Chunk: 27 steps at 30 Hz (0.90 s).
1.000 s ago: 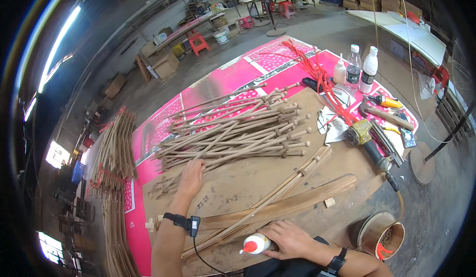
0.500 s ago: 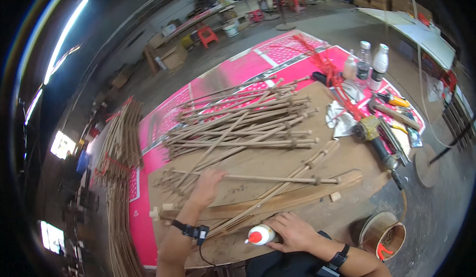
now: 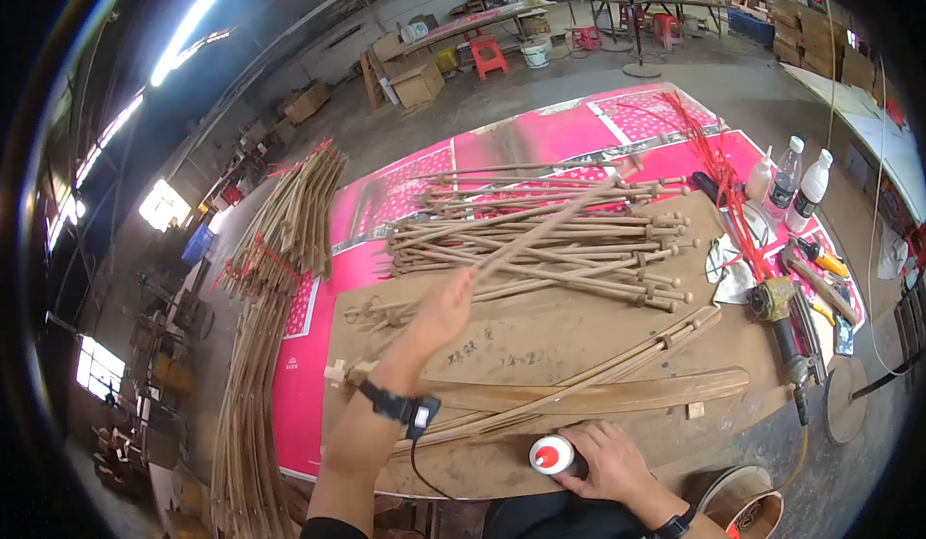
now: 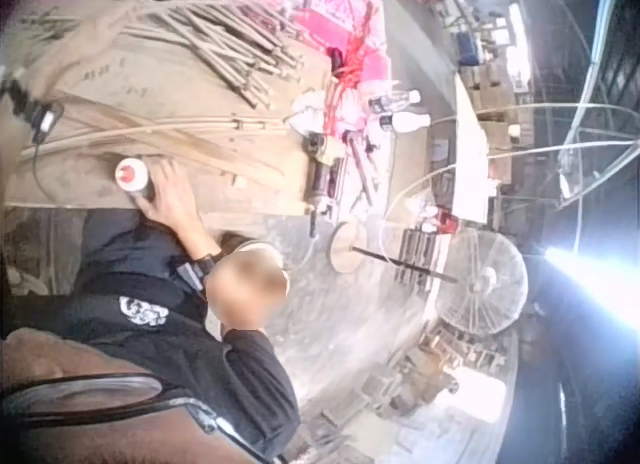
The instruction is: Applying glue and using a nail gun to assemble wooden furniture components on a workshop table.
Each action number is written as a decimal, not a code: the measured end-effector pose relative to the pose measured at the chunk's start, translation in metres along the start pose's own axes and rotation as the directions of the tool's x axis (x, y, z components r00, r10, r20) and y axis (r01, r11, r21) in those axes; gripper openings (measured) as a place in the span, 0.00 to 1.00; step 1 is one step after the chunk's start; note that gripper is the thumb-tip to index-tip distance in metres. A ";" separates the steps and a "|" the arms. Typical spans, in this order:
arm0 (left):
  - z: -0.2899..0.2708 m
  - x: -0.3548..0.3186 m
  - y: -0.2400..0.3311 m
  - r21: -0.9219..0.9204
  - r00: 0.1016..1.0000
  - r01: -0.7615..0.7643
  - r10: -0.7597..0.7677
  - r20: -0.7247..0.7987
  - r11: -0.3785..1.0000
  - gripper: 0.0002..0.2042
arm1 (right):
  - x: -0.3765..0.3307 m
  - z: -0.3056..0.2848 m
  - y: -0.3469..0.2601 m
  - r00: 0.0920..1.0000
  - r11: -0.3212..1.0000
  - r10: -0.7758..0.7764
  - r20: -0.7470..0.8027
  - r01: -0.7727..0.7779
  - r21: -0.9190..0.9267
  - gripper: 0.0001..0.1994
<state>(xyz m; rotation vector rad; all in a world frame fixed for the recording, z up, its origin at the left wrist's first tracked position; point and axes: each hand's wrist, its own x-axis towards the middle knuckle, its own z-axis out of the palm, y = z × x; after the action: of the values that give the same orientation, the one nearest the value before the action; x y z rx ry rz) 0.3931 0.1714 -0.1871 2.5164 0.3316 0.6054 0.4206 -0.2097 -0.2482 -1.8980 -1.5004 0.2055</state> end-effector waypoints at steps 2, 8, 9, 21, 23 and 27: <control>0.009 -0.029 0.016 0.061 0.998 0.013 -0.017 0.064 0.998 0.12 | -0.002 0.001 -0.002 1.000 1.000 0.028 -0.009 -0.028 -0.011 0.33; 0.012 -0.086 0.046 0.179 0.977 -0.191 0.169 0.128 0.965 0.12 | 0.000 -0.001 0.000 0.999 0.999 0.031 0.010 -0.031 0.034 0.34; 0.014 -0.090 0.046 0.158 0.969 -0.239 0.226 0.096 0.958 0.12 | -0.001 0.001 0.002 0.998 0.997 0.060 0.016 -0.060 0.038 0.34; 0.040 -0.134 0.025 0.097 0.974 -0.221 0.215 0.070 0.970 0.10 | 0.001 0.008 0.005 1.000 0.999 0.008 -0.004 -0.008 0.050 0.34; 0.047 -0.136 0.027 0.067 0.978 -0.206 0.203 0.049 0.976 0.10 | -0.001 0.005 0.003 1.000 1.000 -0.001 0.002 0.001 0.028 0.34; 0.043 -0.136 0.034 -0.051 0.974 -0.225 0.227 0.022 0.973 0.10 | 0.001 0.005 0.000 1.000 1.000 0.003 -0.001 -0.003 -0.009 0.34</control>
<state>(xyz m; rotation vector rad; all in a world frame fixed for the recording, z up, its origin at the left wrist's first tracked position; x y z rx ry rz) 0.2992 0.0770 -0.2495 2.5322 0.0188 0.6570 0.4183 -0.2069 -0.2520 -1.9077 -1.5002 0.1996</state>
